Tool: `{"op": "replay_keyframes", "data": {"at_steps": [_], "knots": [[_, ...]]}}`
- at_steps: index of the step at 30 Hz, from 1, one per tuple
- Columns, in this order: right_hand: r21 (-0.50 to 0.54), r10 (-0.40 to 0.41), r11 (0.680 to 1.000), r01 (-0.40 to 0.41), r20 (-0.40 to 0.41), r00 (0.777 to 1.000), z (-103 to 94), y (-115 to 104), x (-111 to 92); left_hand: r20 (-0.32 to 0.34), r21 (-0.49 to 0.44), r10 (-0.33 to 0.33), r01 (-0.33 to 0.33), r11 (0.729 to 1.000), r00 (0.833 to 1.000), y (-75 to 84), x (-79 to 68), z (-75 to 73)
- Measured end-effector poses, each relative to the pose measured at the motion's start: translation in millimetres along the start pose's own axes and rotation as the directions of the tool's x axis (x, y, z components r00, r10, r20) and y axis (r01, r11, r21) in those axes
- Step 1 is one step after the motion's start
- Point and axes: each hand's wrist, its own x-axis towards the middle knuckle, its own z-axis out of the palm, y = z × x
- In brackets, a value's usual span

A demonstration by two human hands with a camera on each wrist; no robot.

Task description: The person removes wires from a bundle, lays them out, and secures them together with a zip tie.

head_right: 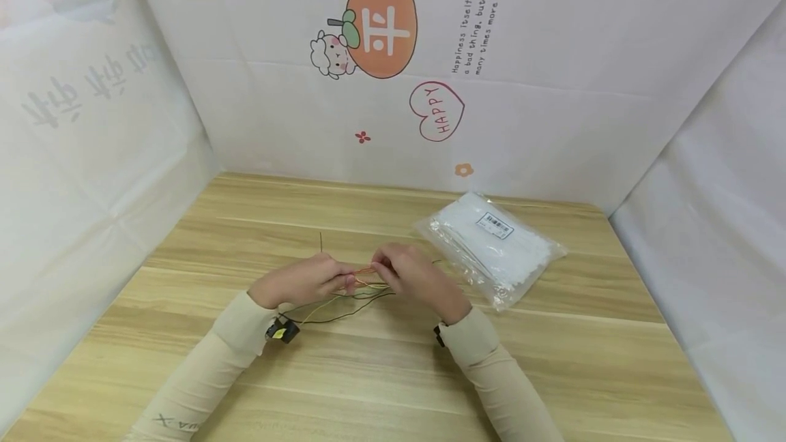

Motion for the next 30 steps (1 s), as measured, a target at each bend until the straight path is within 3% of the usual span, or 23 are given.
{"op": "replay_keyframes", "data": {"at_steps": [6, 15, 19, 24, 30], "knots": [[-0.022, 0.021, 1.0, -0.022, -0.044, 0.999, -0.2, 2.2, 1.2, 0.016, -0.012, -0.029, 0.03, 0.999, 0.999, 1.2, -1.6, 0.3], [0.205, 0.097, 0.975, -0.085, -0.048, 0.994, 1.4, -1.7, 2.1, -0.004, 0.012, 0.02, -0.02, 1.0, 1.0, 2.3, 0.4, -0.7], [0.276, 0.083, 0.959, -0.068, -0.043, 0.996, -3.0, -0.8, 1.6, 0.005, 0.006, 0.034, -0.034, 0.999, 0.999, 2.0, 1.3, -3.6], [0.257, 0.096, 0.963, -0.086, -0.027, 0.995, -13.6, 8.9, -3.5, 0.026, -0.035, 0.01, -0.009, 0.999, 1.0, -1.2, -2.5, -9.3], [0.157, 0.072, 0.985, -0.071, 0.003, 0.997, -26.1, 17.9, -7.7, 0.03, -0.048, -0.028, 0.03, 0.998, 0.999, -4.7, -8.5, -15.3]]}}
